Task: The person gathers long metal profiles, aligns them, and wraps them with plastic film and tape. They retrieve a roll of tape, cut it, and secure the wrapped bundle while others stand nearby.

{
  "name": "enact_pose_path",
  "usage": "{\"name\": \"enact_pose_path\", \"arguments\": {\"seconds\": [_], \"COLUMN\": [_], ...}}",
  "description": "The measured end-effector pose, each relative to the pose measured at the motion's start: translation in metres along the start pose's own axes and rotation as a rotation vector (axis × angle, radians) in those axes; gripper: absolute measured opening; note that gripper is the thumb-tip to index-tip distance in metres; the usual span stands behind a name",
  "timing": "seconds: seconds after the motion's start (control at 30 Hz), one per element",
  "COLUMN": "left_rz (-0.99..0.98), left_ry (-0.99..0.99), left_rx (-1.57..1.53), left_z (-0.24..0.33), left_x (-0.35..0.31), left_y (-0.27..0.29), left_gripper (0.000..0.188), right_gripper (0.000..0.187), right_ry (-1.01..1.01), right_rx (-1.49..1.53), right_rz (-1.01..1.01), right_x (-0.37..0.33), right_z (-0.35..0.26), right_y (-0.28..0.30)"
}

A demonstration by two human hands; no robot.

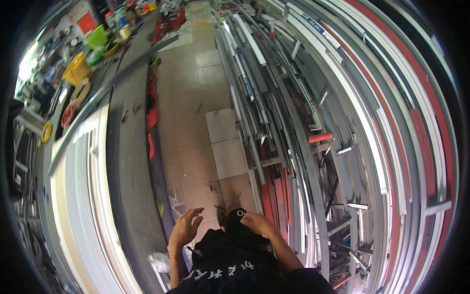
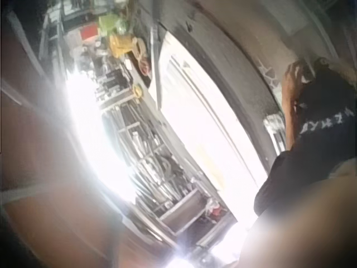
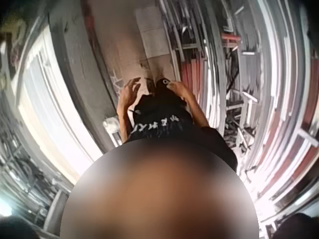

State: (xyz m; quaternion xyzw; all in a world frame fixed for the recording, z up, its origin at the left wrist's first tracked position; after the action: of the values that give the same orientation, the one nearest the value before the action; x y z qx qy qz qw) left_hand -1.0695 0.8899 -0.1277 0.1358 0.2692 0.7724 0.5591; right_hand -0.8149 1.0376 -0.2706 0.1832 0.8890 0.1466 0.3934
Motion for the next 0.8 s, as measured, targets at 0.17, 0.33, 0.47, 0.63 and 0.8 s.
{"name": "enact_pose_path", "arguments": {"seconds": [0.17,0.33,0.47,0.63,0.8], "left_rz": [-0.229,-0.381,-0.361,-0.398,-0.828], "left_ry": [0.019,0.181,0.29,0.281,0.133], "left_rx": [0.044,0.325,0.167,0.061,0.445], "left_z": [-0.063,-0.176,-0.208,-0.22,-0.256], "left_x": [0.135,0.257,0.348,0.455,0.563], "left_y": [0.023,0.055,0.109,0.151,0.173], "left_gripper": [0.035,0.04,0.04,0.034,0.044], "right_gripper": [0.035,0.032,0.031,0.037,0.081], "right_ry": [0.018,0.227,0.129,-0.36,-1.063], "right_rx": [0.16,0.165,0.237,-0.072,-0.453], "right_rz": [0.145,0.305,0.763,1.634,0.859], "right_x": [0.107,0.233,0.306,0.377,0.478], "right_z": [-0.044,-0.122,-0.151,-0.062,0.105], "right_y": [0.063,0.185,0.346,0.575,0.648]}}
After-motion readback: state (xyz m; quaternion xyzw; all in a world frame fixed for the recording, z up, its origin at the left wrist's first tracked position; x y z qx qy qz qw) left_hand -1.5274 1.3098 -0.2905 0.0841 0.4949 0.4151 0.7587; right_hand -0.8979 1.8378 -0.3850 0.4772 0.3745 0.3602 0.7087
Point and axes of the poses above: each hand's wrist, its own x-axis towards the middle knuckle, its own y-axis out of the back of the hand, z = x × y, the point moved 8 cm from there along x, towards the middle knuckle, and after that the axes turned 8 degrees about -y, right-handed, at the moved point
